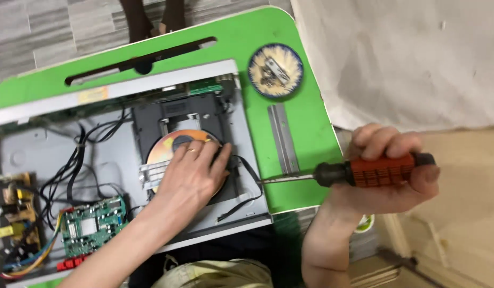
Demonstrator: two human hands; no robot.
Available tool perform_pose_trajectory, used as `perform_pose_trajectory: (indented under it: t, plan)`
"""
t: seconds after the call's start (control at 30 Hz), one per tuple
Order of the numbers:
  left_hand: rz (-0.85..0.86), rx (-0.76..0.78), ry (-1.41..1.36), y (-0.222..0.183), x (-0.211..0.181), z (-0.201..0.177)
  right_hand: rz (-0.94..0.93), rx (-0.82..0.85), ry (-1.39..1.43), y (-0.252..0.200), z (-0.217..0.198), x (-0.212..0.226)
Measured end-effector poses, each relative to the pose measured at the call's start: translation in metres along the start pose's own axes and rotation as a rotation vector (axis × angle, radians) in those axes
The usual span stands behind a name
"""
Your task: Using a screwdriver to remove screws and then extracting the DVD drive from an electronic device.
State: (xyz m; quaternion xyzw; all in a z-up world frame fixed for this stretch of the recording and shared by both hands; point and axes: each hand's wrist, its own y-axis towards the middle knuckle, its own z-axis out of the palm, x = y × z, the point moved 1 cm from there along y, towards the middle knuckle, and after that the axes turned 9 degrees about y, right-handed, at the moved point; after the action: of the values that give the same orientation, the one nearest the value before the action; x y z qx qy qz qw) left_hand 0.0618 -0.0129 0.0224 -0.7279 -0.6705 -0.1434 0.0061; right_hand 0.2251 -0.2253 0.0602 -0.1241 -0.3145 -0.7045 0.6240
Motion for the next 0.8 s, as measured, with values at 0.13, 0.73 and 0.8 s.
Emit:
perform_pose_trajectory:
  t: [0.13, 0.73, 0.8]
  plan:
    - [0.047, 0.011, 0.038, 0.001, -0.001, -0.008, -0.024, -0.013, -0.040, -0.003, -0.013, -0.003]
    - [-0.029, -0.154, -0.146, -0.002, 0.002, -0.023, -0.050, -0.080, -0.043, -0.012, -0.023, -0.006]
    - [-0.028, -0.135, -0.135, 0.000, 0.001, -0.022, -0.049, -0.095, -0.062, -0.012, -0.021, -0.006]
